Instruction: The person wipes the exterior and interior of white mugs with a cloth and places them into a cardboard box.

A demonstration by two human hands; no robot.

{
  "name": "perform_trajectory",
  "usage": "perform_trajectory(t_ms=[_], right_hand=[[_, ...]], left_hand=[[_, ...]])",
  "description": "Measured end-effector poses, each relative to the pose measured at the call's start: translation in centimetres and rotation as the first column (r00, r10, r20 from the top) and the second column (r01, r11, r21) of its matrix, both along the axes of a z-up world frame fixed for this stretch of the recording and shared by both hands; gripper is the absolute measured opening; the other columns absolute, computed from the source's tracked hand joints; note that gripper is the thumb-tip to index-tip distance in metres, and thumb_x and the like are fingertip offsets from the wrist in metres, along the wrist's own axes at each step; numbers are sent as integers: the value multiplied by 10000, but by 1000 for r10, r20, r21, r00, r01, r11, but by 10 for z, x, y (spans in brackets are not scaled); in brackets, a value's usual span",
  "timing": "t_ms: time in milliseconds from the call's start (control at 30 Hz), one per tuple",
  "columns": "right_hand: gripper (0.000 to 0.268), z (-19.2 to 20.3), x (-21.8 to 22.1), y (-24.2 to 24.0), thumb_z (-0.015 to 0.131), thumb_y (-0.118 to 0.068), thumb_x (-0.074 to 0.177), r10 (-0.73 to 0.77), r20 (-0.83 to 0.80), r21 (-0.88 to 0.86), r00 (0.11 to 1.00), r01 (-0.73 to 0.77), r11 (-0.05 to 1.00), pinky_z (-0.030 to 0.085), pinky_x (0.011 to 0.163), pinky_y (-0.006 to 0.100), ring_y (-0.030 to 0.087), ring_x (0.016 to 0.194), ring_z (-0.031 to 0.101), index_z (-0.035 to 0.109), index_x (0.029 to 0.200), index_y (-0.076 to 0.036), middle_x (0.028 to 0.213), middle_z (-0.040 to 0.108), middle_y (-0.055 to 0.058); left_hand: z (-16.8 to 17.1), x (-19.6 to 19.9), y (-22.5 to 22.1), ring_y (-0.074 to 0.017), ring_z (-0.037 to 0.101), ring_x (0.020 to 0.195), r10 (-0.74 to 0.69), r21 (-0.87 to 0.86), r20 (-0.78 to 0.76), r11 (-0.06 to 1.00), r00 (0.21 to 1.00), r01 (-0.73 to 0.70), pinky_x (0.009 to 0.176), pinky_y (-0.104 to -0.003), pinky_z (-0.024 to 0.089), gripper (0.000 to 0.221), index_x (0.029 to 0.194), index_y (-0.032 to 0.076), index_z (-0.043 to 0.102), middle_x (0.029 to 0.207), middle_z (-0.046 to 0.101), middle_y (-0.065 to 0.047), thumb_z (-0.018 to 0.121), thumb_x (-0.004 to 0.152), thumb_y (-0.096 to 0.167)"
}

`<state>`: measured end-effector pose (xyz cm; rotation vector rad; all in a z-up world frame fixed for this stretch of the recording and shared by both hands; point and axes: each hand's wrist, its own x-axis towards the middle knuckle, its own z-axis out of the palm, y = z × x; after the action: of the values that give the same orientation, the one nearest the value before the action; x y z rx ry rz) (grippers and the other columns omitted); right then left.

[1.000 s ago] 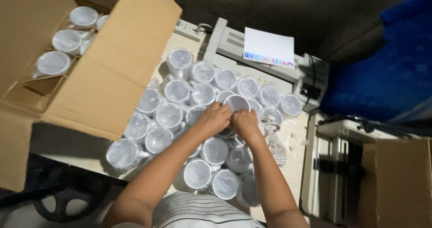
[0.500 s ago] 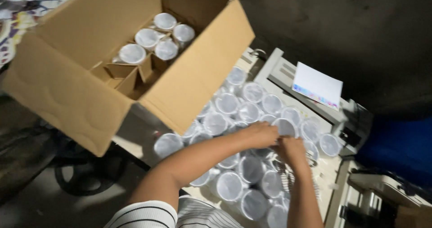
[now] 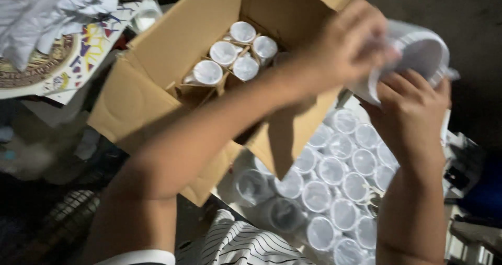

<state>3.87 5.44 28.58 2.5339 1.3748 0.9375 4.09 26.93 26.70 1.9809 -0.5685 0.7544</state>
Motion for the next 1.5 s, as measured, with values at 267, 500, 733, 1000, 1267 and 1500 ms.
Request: perform_trajectory(t_ms=[267,500,733,1000,1267,1500], right_hand=[[170,-85,66,157,749,-221,781,277,-138,-160,951,-297,941,392,1096,550,179,1153,651,764,950,-209,1127,734,-38],[225,-149,101,233,566,-266,927,314,-308,-471,898,-431,770,185,1225,616,145,1216,627,786,911,-220,1101,743,-45],[273,-157,92,258,483,-216,993,243,-357,-618,902,-423,663,76,1266,603,187,988,716,747,924,-220,941,725,-1],[242,-166,101,275,699,-378,881,-3,-608,-431,794,-328,841,193,1254,526,298,867,733,787,963,-169,832,750,118],[345,-196,109,310,764,-380,848,-62,-911,-153,408,-194,969,556,837,422,318,899,734,765,1093,-138,1001,761,145],[376,-259,136,291,788,-340,841,-228,-931,-251,283,-47,967,552,774,411,259,846,727,744,1019,-12,920,754,198]], left_hand=[[-56,25,178,-252,686,1118,88,109,-607,994,790,-27,894,-405,580,712,1383,154,564,1278,655,-130,636,897,670],[-124,40,236,-287,779,955,140,154,-950,988,278,30,720,-437,651,423,1291,96,653,1119,766,-151,476,907,108],[-177,56,238,-391,693,1045,429,463,-740,884,518,-70,902,-498,555,389,1171,118,717,1112,699,-233,594,818,12],[-197,70,239,-381,681,1039,437,357,-731,900,525,-251,892,-477,544,349,1164,45,681,1132,701,-209,663,887,256],[-189,65,236,-366,751,897,315,252,-896,941,313,-225,700,-454,619,342,1200,2,668,1107,722,-241,562,949,209],[-174,61,228,-314,750,757,294,278,-916,956,274,-95,608,-400,625,331,1173,-28,699,1102,717,-230,563,933,154]])
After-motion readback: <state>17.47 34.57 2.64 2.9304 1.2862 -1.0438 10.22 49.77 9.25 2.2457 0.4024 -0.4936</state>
